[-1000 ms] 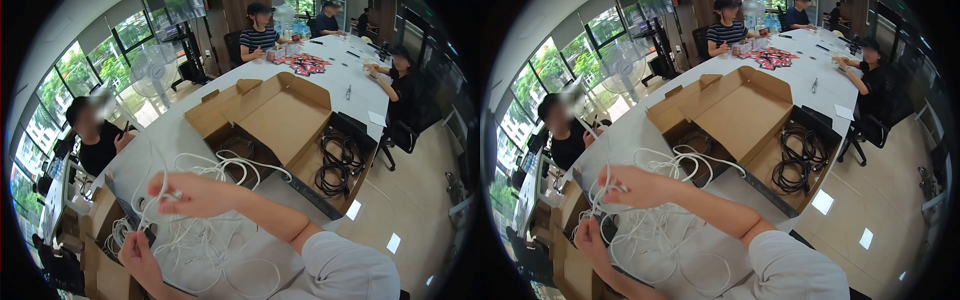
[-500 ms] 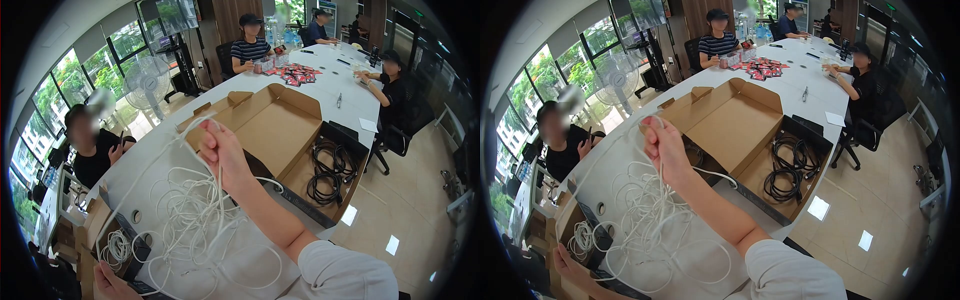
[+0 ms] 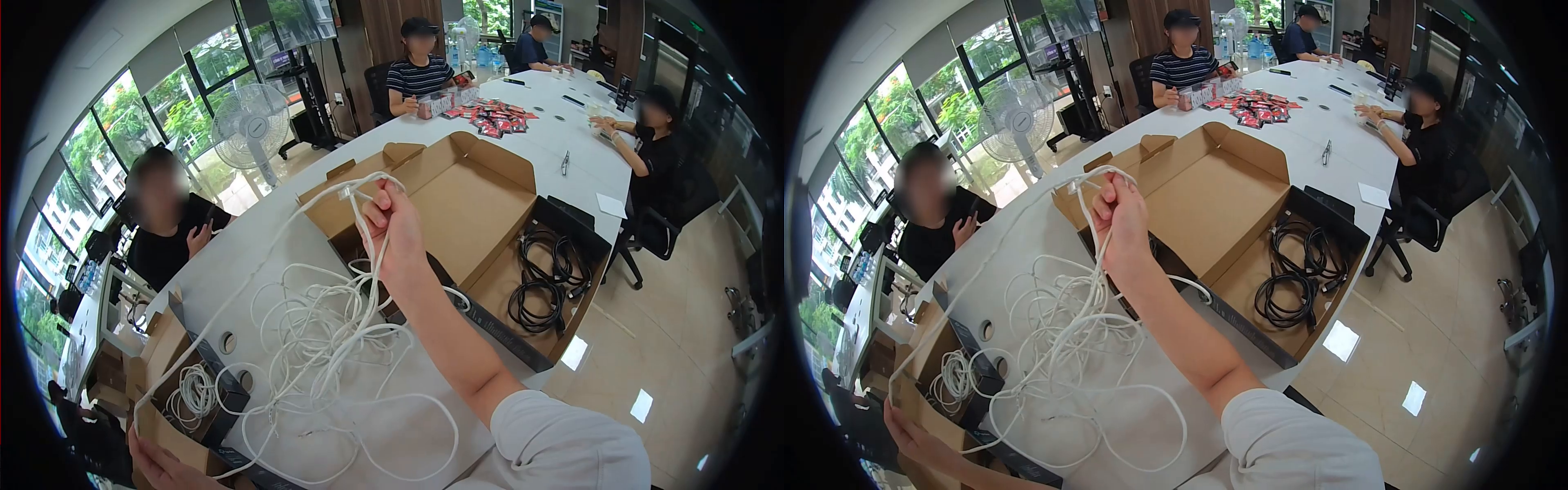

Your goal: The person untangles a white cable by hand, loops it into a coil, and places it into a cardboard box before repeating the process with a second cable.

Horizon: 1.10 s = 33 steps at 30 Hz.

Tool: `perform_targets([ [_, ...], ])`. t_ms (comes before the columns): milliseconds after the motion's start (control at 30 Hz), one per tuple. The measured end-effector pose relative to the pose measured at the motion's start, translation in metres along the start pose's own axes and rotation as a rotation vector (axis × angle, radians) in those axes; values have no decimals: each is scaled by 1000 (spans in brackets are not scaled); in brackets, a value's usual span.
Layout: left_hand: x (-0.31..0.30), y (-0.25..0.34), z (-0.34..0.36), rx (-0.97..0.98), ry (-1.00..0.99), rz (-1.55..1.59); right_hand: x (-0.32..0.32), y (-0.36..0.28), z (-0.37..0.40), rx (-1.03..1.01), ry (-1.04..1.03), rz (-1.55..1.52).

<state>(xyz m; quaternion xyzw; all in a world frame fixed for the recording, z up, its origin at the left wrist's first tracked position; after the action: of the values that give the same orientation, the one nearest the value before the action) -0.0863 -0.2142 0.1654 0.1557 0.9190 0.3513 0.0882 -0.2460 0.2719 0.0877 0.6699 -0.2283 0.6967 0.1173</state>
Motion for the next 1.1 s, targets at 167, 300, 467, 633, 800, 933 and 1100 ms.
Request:
perform_targets([
  [167,25,8,14,239,-243,-356,11,-4,9,-38,-33,112],
  [300,55,72,59,405,-373,-202,35,21,37,159,-214,389],
  [467,80,123,111,325,-579,191,55,65,83,385,-477,650],
  [633,83,129,115,395,-398,257,68,93,129,578,-763,762],
  [800,89,100,116,168,-553,277,62,102,130,522,-743,828],
  [933,85,87,109,61,-488,352,54,106,117,409,-654,936],
  [1100,93,68,109,-321,-523,699,52,106,113,413,-552,907],
])
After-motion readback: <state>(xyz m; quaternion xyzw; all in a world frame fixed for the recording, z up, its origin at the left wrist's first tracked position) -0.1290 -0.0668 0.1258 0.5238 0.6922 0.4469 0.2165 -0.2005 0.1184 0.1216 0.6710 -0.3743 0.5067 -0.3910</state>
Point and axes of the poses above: each hand's wrist, its own z-axis away from the middle knuckle, its own x-axis out of the palm, y = z × x, the point moved 9 cm from there along -z, towards the middle knuckle, and after that the axes turned 9 degrees about y, right-handed, at the moved point
